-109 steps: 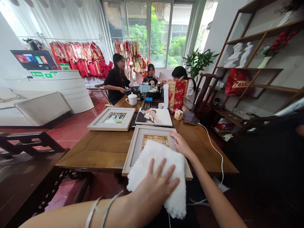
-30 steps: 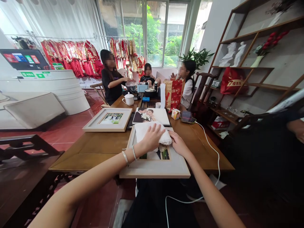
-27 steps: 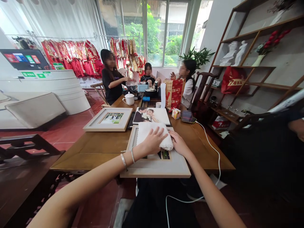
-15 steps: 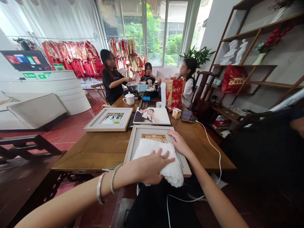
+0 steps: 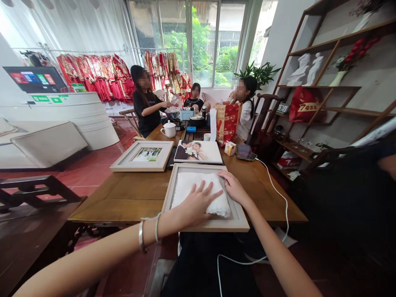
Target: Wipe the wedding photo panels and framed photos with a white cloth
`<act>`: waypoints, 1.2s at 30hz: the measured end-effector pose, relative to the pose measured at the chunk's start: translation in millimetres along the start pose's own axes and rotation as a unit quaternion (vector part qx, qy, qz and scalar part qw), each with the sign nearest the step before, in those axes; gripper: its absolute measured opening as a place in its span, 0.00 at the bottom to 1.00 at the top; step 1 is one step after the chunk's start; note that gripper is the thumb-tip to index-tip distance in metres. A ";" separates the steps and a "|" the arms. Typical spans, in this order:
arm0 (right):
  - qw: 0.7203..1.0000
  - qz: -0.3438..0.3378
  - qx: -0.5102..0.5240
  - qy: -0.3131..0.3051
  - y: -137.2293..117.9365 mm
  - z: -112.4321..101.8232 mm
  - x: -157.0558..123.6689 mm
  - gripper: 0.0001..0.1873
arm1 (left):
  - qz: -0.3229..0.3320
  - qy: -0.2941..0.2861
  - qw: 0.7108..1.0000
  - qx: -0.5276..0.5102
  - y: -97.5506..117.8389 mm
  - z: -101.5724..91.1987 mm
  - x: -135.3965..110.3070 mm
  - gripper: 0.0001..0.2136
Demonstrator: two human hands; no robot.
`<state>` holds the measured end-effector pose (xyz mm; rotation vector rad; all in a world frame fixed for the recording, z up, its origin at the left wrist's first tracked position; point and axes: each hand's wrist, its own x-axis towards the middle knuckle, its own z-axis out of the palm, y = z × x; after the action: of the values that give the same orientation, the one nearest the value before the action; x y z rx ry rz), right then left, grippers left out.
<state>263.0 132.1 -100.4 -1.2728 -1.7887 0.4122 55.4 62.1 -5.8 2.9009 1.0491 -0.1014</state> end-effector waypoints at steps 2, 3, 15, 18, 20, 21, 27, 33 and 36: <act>1.000 -0.002 -0.002 0.002 -0.1 0.3 0.2 0.27 | -0.025 0.020 0.998 0.054 -16.3 3.1 12.9 0.37; 1.000 -0.001 -0.004 0.004 -0.2 0.5 0.3 0.27 | -0.036 0.033 0.996 0.077 -25.0 3.9 19.3 0.36; 0.999 -0.009 0.036 0.001 -6.3 -7.9 0.9 0.23 | -0.006 0.035 0.999 -0.021 -37.8 8.1 66.8 0.28; 0.999 -0.012 0.044 0.000 -7.2 -9.2 0.3 0.19 | 0.009 0.005 0.999 -0.051 -31.8 3.7 60.9 0.25; 0.999 -0.002 0.042 0.011 -6.0 -8.5 -0.3 0.20 | 0.022 -0.018 0.998 -0.058 -25.5 -2.7 50.4 0.24; 0.999 0.005 0.040 0.019 -5.3 -7.9 -0.8 0.21 | 0.033 -0.030 0.997 -0.057 -20.9 -6.4 43.3 0.24; 0.999 0.043 0.017 0.020 -10.6 -7.0 -2.7 0.22 | 0.077 -0.024 0.996 0.044 24.0 -14.5 -14.2 0.23; 0.998 0.052 -0.003 0.019 -15.8 -8.2 -2.9 0.22 | -0.037 0.010 0.997 0.070 33.4 13.2 -71.9 0.23; 0.998 0.051 -0.002 0.020 -15.2 -7.8 -3.2 0.22 | -0.078 0.013 0.995 0.061 22.2 17.1 -90.1 0.25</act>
<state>260.6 121.2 -87.1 -1.3711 -1.6972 0.4374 -0.2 -13.6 -15.0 2.9295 1.3188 -0.1380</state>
